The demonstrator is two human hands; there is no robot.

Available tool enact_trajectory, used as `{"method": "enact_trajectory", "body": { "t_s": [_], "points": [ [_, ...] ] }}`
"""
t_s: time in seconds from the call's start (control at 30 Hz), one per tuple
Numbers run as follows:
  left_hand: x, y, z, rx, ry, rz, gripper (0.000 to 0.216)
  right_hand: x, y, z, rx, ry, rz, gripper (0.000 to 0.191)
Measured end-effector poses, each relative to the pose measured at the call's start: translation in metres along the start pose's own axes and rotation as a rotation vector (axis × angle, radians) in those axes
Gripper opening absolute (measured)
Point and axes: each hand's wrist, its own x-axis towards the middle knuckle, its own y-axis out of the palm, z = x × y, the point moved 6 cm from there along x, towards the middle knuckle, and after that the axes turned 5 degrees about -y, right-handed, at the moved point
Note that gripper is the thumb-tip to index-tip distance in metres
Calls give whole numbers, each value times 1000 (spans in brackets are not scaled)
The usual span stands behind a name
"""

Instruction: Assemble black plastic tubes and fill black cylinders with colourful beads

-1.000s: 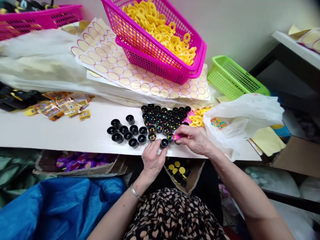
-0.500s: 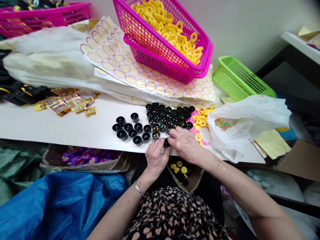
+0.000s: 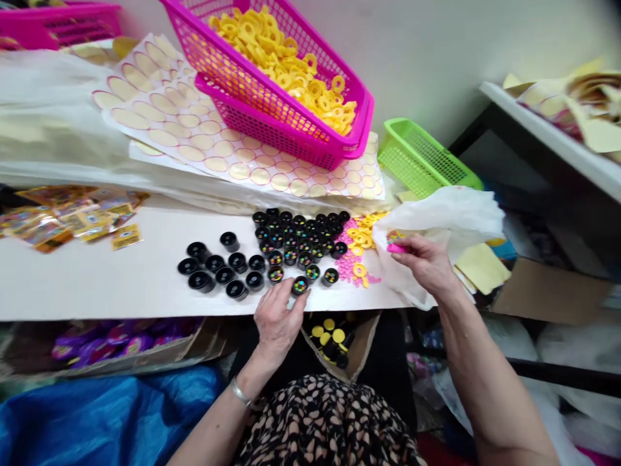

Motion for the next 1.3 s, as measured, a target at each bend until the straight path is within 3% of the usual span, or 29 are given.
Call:
{"method": "enact_trajectory", "body": {
  "t_s": [0.07, 0.13, 0.23, 0.43, 0.57, 0.67, 0.87, 0.97, 1.17, 1.3],
  "points": [
    [2, 1, 2, 12, -5, -16, 30, 2, -12, -38, -251, 143, 4, 13],
    [4, 2, 4, 25, -12, -33, 31, 6, -16, -66, -487, 240, 90, 18],
    [6, 4, 2, 34, -19, -34, 31, 11, -13, -82, -598, 288, 182, 19],
    [5, 3, -3, 57, -2, -37, 32, 31, 14, -84, -458, 268, 261, 14],
    [0, -2, -10, 85, 113, -100, 46, 39, 28, -89, -279, 273, 277, 16],
    [-3, -5, -17, 131, 190, -155, 47, 35, 27, -90, -181, 312, 243, 23],
    [-3, 0, -21, 206, 210, -126, 30, 19, 13, -84, 216, 464, 31, 31],
    [-4, 1, -21, 190, 242, -135, 27, 16, 9, -83, 304, 494, -5, 32],
    [-6, -6, -22, 109, 289, -176, 32, 15, 9, -88, 328, 475, -27, 34],
    [0, -29, -17, 133, 295, -260, 40, 20, 7, -85, 40, 357, 37, 24]
  ]
}}
